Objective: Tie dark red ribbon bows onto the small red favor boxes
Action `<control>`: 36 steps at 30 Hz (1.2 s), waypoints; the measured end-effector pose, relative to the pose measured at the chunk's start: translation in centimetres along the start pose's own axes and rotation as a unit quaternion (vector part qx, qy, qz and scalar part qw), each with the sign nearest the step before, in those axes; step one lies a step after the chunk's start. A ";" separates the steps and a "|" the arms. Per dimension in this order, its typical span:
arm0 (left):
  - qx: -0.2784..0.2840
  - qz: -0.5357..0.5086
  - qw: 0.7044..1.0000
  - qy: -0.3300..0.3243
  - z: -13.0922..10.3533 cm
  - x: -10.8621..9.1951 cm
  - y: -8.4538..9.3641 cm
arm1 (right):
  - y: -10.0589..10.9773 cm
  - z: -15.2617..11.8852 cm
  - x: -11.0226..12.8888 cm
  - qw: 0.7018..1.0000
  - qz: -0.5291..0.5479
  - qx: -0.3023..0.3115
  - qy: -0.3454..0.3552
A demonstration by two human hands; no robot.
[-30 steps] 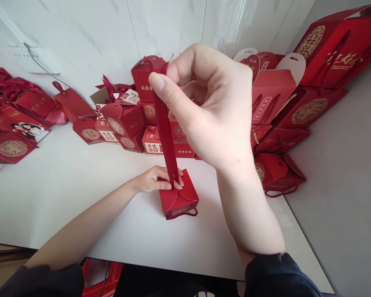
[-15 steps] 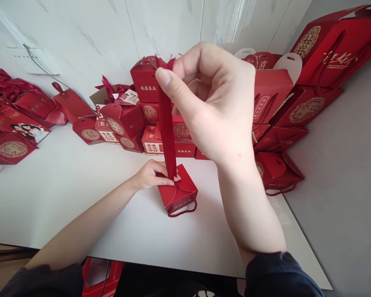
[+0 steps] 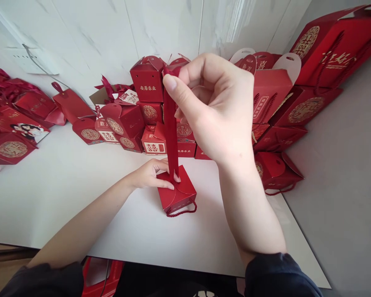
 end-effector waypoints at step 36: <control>0.006 -0.017 1.000 -0.023 -0.9 -0.3 0.0 | 0.8 -1.1 -0.4 1.000 -0.007 -0.023 0.009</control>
Point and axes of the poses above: each hand's wrist, its own z-axis towards the middle knuckle, its own y-axis out of the back of the hand, x = y × z, the point moved 2 cm from there along z, towards the middle knuckle, and after that the axes turned 10 degrees about x, right-handed, at the moved point
